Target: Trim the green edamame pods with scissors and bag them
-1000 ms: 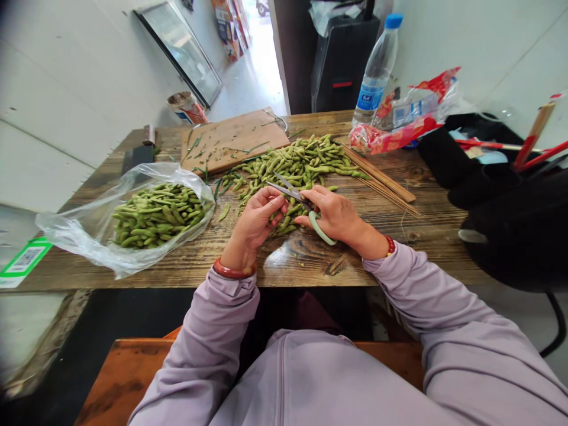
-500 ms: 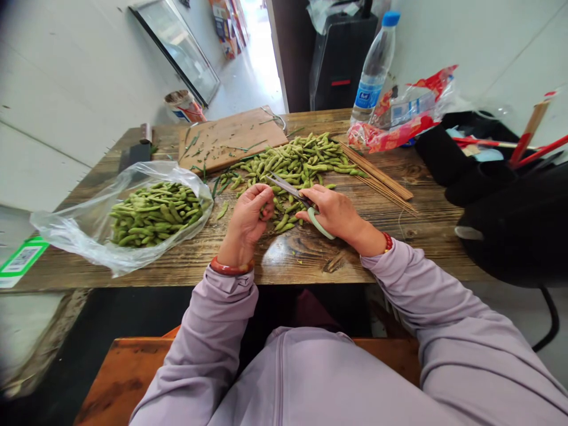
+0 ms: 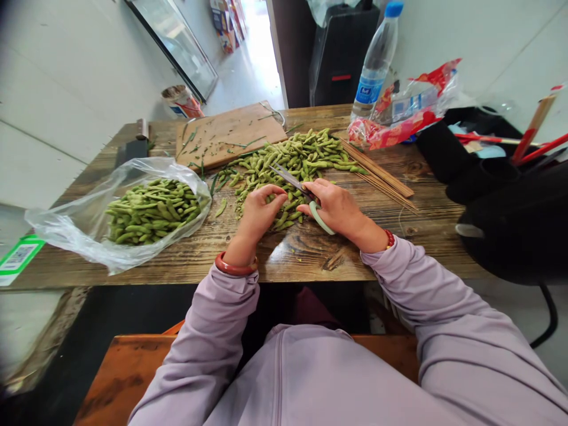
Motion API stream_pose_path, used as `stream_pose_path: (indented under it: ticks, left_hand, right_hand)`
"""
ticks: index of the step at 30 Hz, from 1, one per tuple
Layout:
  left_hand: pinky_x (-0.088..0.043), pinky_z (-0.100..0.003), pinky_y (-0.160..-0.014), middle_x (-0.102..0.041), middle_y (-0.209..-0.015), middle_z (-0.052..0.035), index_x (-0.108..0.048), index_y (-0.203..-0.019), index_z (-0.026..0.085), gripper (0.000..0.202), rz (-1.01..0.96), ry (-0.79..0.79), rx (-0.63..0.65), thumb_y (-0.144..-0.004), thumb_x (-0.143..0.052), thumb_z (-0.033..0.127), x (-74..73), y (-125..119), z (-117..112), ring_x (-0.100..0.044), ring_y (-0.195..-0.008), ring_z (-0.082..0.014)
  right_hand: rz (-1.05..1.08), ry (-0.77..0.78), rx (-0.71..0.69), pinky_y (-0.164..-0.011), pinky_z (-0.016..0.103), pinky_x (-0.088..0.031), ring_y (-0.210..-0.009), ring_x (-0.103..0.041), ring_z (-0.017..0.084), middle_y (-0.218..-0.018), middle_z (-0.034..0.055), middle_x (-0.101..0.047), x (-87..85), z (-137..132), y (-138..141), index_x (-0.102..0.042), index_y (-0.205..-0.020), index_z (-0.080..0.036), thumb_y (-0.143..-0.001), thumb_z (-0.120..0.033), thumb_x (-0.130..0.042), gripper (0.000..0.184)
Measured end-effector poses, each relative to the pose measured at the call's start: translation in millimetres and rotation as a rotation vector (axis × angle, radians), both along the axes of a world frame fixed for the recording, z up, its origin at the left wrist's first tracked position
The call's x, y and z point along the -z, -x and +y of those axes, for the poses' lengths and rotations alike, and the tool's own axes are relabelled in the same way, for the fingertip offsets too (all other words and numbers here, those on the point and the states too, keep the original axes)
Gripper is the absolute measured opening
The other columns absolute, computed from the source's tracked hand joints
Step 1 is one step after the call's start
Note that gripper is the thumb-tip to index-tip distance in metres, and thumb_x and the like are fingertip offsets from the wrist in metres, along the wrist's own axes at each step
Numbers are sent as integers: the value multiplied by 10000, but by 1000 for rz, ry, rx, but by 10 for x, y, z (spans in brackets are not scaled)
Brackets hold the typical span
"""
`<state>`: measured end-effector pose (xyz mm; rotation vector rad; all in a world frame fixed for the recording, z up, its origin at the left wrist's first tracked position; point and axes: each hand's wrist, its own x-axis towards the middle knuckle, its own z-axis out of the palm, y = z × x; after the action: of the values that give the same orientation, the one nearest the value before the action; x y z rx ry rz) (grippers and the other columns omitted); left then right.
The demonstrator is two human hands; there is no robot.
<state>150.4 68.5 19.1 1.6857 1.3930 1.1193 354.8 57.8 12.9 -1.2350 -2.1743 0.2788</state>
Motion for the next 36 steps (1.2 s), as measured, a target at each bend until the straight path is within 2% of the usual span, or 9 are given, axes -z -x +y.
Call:
stream_pose_path:
  ticks: [4,9,12,15,18,21,24,27,36]
  left_hand:
    - [-450,-327,-835,-717,-866,-67,-722,-776,212,17,367,-52,43,-778,-738,210,57,-56,-3,-631,-867,-231]
    - [-454,-323,-786,-696,-876,-80,-706,-758,219,39,513,-39,70,-794,-709,203,51,-83,-25,-631,-839,-238]
    - [-454,-324,-816,-685,-847,-73,-684,-741,201,71,424,-65,52,-796,-678,158,50,-52,-1,-622,-844,-227]
    - [-449,-299,-829,-680,-825,-43,-680,-768,185,51,191,-96,31,-815,-664,172,34,6,19,-603,-829,-188]
    - [-422,-245,-689,-644,-755,-5,-674,-799,178,71,-60,-20,34,-831,-660,239,-1,50,4,-535,-690,-130]
    - [-303,-217,-511,-622,-704,16,-646,-842,180,152,-293,144,73,-835,-666,331,-40,63,-29,-394,-522,-79]
    - [-252,-211,-468,-640,-726,13,-623,-869,182,227,-441,224,95,-801,-710,382,-72,58,-51,-342,-478,-56]
    - [-260,-211,-474,-619,-710,18,-630,-851,180,235,-455,208,104,-781,-730,380,-85,52,-55,-355,-487,-56]
    - [-345,-230,-574,-593,-674,9,-710,-798,154,200,-194,54,138,-815,-681,352,-44,69,-15,-456,-632,-107]
  right_hand:
    - [-3,5,5,-781,385,-516,-880,-645,273,-1012,104,-683,5,4,0,-660,-1215,-195,-875,-411,-694,405]
    - [-9,-11,-3,-746,367,-504,-842,-629,260,-961,86,-670,29,11,-2,-664,-1200,-201,-878,-435,-690,399]
    - [5,-12,-8,-748,366,-504,-837,-631,255,-977,91,-675,24,10,-2,-663,-1199,-199,-892,-444,-673,392]
    - [11,-6,-20,-750,364,-506,-845,-634,252,-998,99,-679,2,2,-1,-663,-1200,-189,-895,-433,-672,391]
    - [2,0,-18,-720,356,-499,-800,-622,236,-990,94,-672,-19,-11,3,-661,-1216,-176,-877,-406,-697,411]
    - [-5,15,-22,-693,342,-491,-762,-607,216,-977,76,-661,-25,-23,7,-653,-1246,-190,-858,-409,-722,451]
    - [-10,25,-37,-693,337,-492,-770,-610,214,-987,72,-653,-20,-26,9,-648,-1264,-198,-849,-429,-730,482]
    - [-24,27,-48,-696,341,-492,-771,-608,218,-995,82,-647,-11,-23,6,-650,-1265,-180,-835,-447,-740,515]
    - [-29,30,-95,-705,347,-496,-780,-614,226,-1037,102,-663,17,-9,-1,-652,-1259,-168,-819,-447,-751,531]
